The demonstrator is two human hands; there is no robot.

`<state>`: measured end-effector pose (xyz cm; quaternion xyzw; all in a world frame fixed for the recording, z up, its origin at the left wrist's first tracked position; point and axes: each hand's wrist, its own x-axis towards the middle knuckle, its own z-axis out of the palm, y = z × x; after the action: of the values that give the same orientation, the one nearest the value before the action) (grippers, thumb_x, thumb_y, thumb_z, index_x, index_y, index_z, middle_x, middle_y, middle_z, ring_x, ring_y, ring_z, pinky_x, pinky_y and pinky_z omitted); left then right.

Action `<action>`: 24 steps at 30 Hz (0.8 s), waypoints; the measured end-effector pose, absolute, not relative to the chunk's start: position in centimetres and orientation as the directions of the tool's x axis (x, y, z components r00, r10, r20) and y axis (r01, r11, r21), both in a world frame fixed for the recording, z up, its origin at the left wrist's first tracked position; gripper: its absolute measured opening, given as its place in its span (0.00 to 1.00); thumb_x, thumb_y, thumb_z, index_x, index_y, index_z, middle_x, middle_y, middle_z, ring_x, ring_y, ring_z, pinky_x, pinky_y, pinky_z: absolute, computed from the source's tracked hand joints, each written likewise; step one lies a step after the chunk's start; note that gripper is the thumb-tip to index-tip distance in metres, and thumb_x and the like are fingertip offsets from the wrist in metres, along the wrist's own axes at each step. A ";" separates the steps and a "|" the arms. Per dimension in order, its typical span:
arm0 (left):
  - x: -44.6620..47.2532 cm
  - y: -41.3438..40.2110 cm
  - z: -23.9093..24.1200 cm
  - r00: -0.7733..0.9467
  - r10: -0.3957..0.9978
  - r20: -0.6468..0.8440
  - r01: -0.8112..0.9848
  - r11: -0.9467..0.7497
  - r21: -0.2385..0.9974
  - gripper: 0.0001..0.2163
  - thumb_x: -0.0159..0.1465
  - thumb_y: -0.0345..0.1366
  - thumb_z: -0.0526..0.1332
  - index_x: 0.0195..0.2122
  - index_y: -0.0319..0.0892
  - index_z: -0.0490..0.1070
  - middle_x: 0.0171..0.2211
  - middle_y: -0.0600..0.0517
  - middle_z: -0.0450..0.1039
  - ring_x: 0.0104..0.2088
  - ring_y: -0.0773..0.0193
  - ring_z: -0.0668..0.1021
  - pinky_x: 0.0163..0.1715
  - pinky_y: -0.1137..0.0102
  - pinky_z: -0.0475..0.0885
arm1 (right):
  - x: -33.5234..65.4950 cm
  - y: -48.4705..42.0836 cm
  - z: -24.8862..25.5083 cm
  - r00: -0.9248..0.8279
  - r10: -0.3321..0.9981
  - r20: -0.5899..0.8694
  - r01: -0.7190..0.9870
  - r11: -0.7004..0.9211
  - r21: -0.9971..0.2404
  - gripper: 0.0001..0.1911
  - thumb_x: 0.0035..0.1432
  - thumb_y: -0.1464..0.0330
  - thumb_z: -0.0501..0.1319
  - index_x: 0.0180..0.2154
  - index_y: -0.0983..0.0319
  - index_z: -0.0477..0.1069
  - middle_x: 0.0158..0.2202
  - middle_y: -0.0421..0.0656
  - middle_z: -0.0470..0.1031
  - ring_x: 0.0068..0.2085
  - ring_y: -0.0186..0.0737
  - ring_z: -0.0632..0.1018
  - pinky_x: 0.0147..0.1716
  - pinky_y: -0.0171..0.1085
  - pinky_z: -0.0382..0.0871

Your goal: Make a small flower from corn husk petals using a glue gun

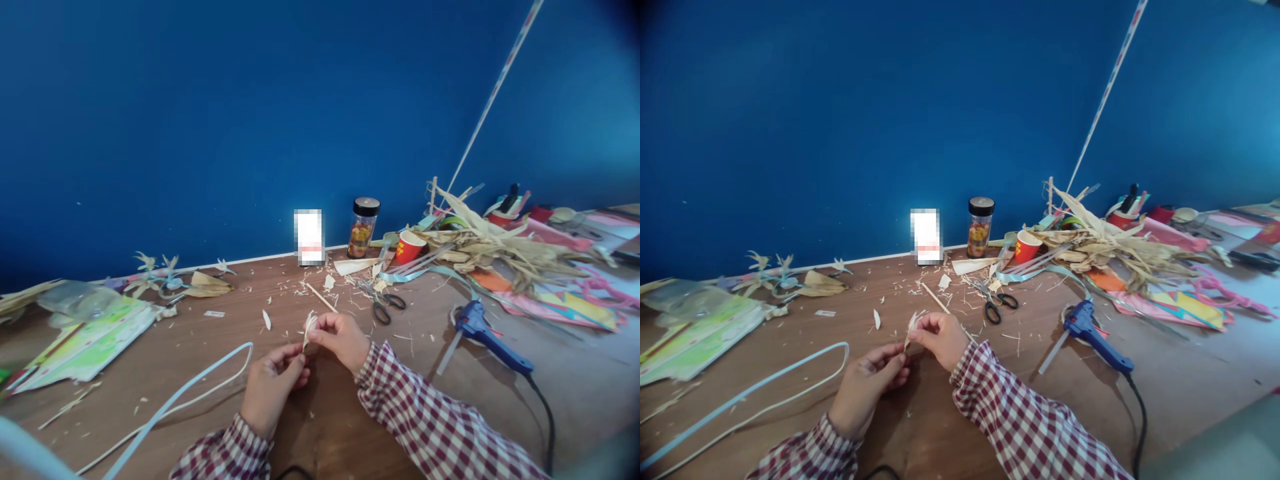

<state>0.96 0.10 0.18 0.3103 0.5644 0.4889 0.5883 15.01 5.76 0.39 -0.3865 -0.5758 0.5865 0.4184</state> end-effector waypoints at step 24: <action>0.8 0.1 0.4 -0.101 0.919 -0.380 -0.239 0.348 0.906 0.18 0.44 0.39 0.67 0.35 0.36 0.72 0.21 0.53 0.73 0.19 0.69 0.74 0.22 0.74 0.72 | 15.0 5.7 0.4 -0.319 0.948 0.001 -0.024 -0.007 -1.000 0.09 0.43 0.64 0.63 0.24 0.64 0.69 0.22 0.37 0.68 0.24 0.30 0.66 0.26 0.31 0.60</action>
<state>0.84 0.08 0.45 0.3025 0.5623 0.4840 0.5984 14.96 5.68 0.37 -0.4072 -0.5673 0.5813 0.4177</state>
